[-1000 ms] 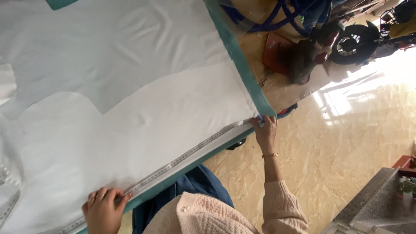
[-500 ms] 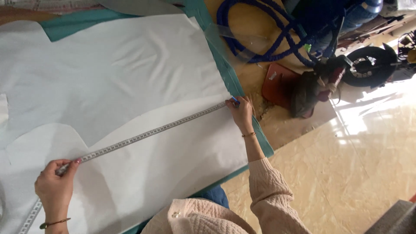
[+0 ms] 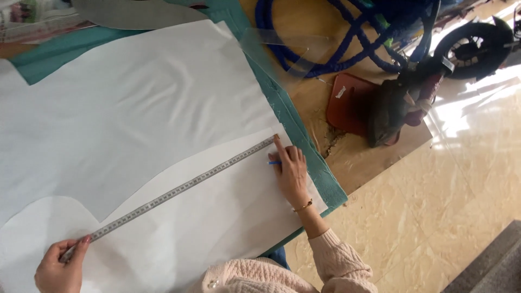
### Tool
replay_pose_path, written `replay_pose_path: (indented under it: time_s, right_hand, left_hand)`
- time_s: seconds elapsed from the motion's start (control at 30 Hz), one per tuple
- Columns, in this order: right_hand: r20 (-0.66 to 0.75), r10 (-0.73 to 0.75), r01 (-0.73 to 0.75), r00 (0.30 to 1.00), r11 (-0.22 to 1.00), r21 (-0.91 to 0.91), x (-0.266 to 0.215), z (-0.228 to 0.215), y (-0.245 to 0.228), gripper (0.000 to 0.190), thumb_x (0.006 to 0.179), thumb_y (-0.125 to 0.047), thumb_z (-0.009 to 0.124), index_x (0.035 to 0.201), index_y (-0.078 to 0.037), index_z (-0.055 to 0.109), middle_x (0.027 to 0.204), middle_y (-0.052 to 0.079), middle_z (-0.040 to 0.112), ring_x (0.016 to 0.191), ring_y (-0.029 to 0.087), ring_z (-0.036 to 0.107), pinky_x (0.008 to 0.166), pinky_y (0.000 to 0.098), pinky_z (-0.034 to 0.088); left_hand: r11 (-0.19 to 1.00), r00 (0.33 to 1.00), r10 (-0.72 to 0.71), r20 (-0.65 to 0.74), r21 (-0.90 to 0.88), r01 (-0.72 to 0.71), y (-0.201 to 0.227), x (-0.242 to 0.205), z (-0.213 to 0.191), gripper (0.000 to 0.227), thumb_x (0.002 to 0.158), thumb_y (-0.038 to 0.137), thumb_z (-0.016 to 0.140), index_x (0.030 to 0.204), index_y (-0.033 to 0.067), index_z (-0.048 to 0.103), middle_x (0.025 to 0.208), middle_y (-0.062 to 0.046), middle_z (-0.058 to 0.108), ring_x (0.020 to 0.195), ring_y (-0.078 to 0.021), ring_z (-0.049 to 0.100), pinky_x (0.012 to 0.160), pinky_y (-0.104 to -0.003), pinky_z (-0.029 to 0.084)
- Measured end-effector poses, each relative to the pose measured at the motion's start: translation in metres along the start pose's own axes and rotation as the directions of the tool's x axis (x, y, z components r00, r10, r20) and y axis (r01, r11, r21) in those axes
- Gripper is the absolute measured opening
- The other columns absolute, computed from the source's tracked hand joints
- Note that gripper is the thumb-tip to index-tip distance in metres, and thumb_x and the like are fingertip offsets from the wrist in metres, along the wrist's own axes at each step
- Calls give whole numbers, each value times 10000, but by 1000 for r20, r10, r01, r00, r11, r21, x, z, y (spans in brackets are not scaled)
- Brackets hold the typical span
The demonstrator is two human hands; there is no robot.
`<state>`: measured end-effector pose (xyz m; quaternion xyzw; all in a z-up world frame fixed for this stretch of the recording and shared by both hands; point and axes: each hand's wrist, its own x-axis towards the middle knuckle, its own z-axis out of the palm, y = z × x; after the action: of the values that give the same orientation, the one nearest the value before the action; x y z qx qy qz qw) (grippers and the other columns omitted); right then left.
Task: The person measures and marks a large piece of white fabric laid out on a table using a flexible measuring tape and a blue pen. They also use a clear triangular ruler to draw straight lines and a long metal ruler to measure and mark the edges of the fabric.
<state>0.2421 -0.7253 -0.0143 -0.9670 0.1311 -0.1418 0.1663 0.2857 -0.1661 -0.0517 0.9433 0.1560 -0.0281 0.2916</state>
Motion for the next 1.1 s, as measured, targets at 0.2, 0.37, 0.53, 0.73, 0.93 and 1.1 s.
replay_pose_path:
  time_s: [0.2,0.37,0.53,0.73,0.93,1.1]
  right_hand:
    - [-24,-5,3,1000,996,-84,-2,9,1,440,1035,-210,627,1458,-129,533,1062,104,523,880,269,510,820,413,447]
    - [-49,-19,14,999,996,-89,0,7,-3,444,1049,-230,611,1470,-109,539,1010,75,493,873,260,510,818,402,447]
    - [-81,-22,16,996,998,-66,1,10,-1,420,1026,-248,615,1424,-113,585,999,91,502,872,293,527,783,410,434]
    - [-112,-27,20,993,998,-62,-1,15,4,427,1007,-328,630,1368,-99,628,949,86,486,842,283,529,757,395,416]
    - [-104,-29,22,994,997,-68,0,13,1,401,1023,-312,615,1361,-98,638,947,91,495,849,282,538,754,390,413]
    - [-98,-31,25,995,998,-59,2,10,-1,403,1043,-328,576,1377,-108,626,947,83,485,839,277,527,760,389,409]
  left_hand:
    - [875,879,404,-254,387,-290,38,-10,20,413,1006,345,944,1316,121,791,1359,-222,720,1265,-442,601,973,-526,464]
    - [661,661,749,-36,-35,-750,223,-62,82,340,948,291,706,1258,152,686,1336,-66,615,1276,-306,530,1131,-504,356]
    - [371,373,916,147,43,-928,303,-93,155,558,1010,505,535,1454,167,531,1573,-99,444,1437,-333,371,1165,-534,299]
    - [231,276,886,373,161,-959,323,-93,187,756,1019,666,292,1579,161,345,1717,-76,209,1593,-247,117,1268,-523,87]
    - [250,271,917,294,107,-962,319,-92,192,767,1012,659,349,1574,136,357,1701,-80,261,1577,-219,205,1279,-526,85]
    - [248,276,909,313,126,-960,316,-91,198,794,1011,688,307,1599,154,314,1710,-64,236,1581,-209,184,1275,-535,78]
